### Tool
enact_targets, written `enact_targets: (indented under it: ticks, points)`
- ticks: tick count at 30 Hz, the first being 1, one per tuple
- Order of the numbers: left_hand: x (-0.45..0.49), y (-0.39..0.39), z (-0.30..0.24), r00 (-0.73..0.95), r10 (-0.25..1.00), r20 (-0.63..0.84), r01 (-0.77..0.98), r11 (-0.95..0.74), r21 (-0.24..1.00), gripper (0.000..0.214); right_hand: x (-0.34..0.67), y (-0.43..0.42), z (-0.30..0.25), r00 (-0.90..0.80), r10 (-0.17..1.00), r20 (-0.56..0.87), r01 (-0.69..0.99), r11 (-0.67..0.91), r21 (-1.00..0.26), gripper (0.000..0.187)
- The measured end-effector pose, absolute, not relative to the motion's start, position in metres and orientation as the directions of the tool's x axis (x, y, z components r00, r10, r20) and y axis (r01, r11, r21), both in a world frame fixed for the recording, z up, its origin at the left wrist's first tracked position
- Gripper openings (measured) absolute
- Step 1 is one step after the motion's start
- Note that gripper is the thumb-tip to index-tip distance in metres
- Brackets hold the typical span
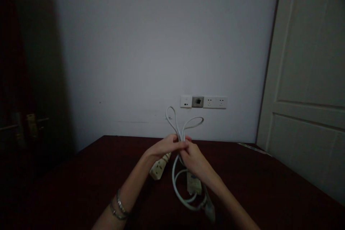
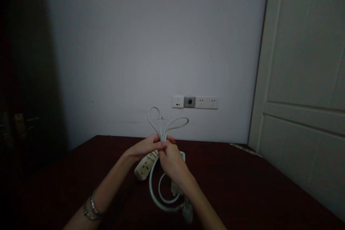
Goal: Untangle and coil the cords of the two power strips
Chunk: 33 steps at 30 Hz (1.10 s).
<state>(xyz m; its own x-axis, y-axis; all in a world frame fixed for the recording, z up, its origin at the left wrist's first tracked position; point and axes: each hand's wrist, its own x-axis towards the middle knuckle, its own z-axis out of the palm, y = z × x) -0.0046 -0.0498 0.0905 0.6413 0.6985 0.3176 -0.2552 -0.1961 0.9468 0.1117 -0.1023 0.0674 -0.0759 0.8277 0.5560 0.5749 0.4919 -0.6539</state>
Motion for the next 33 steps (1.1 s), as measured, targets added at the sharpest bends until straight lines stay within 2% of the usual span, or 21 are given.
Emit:
enact_targets:
  ticks: [3, 5, 10, 15, 18, 20, 22, 25, 29, 33]
  points:
    - [0.006, -0.058, 0.087, 0.581, 0.767, 0.272, -0.212, -0.180, 0.960, 0.032, 0.105, -0.106, 0.067, -0.127, 0.847, 0.516, 0.604, 0.478, -0.637, 0.022]
    - [0.012, -0.059, 0.087, 0.501, 0.818, 0.284, -0.293, -0.149, 0.944, 0.041, 0.102, -0.108, 0.068, -0.136, 0.864, 0.485, 0.636, 0.451, -0.626, 0.022]
    - [0.011, -0.058, 0.095, 0.356, 0.885, 0.299, -0.495, -0.092, 0.864, 0.048, 0.110, -0.114, 0.078, -0.171, 0.802, 0.572, 0.584, 0.550, -0.597, 0.024]
    - [-0.009, -0.057, 0.115, 0.366, 0.881, 0.300, -0.691, 0.041, 0.722, 0.042, 0.132, -0.123, 0.093, -0.306, 0.883, 0.357, 0.491, 0.467, -0.735, 0.023]
    - [-0.023, -0.056, 0.124, 0.395, 0.862, 0.318, -0.766, 0.118, 0.632, 0.040, 0.145, -0.127, 0.100, -0.406, 0.895, 0.185, 0.483, 0.382, -0.788, 0.022]
    - [-0.030, -0.054, 0.126, 0.425, 0.840, 0.338, -0.781, 0.151, 0.605, 0.041, 0.153, -0.128, 0.103, -0.441, 0.887, 0.135, 0.471, 0.357, -0.807, 0.021]
    - [-0.033, -0.053, 0.126, 0.472, 0.812, 0.343, -0.752, 0.167, 0.638, 0.041, 0.159, -0.127, 0.104, -0.449, 0.881, 0.147, 0.493, 0.382, -0.782, 0.022]
    - [-0.030, -0.051, 0.121, 0.538, 0.778, 0.324, -0.645, 0.132, 0.753, 0.041, 0.170, -0.126, 0.105, -0.427, 0.887, 0.175, 0.608, 0.425, -0.670, 0.026]
    - [-0.021, -0.049, 0.111, 0.488, 0.810, 0.325, -0.418, -0.110, 0.902, 0.043, 0.189, -0.124, 0.107, -0.319, 0.924, 0.211, 0.775, 0.383, -0.503, 0.026]
    - [-0.017, -0.044, 0.103, 0.326, 0.886, 0.329, -0.021, -0.341, 0.940, 0.042, 0.209, -0.127, 0.114, -0.273, 0.931, 0.242, 0.833, 0.355, -0.424, 0.028]
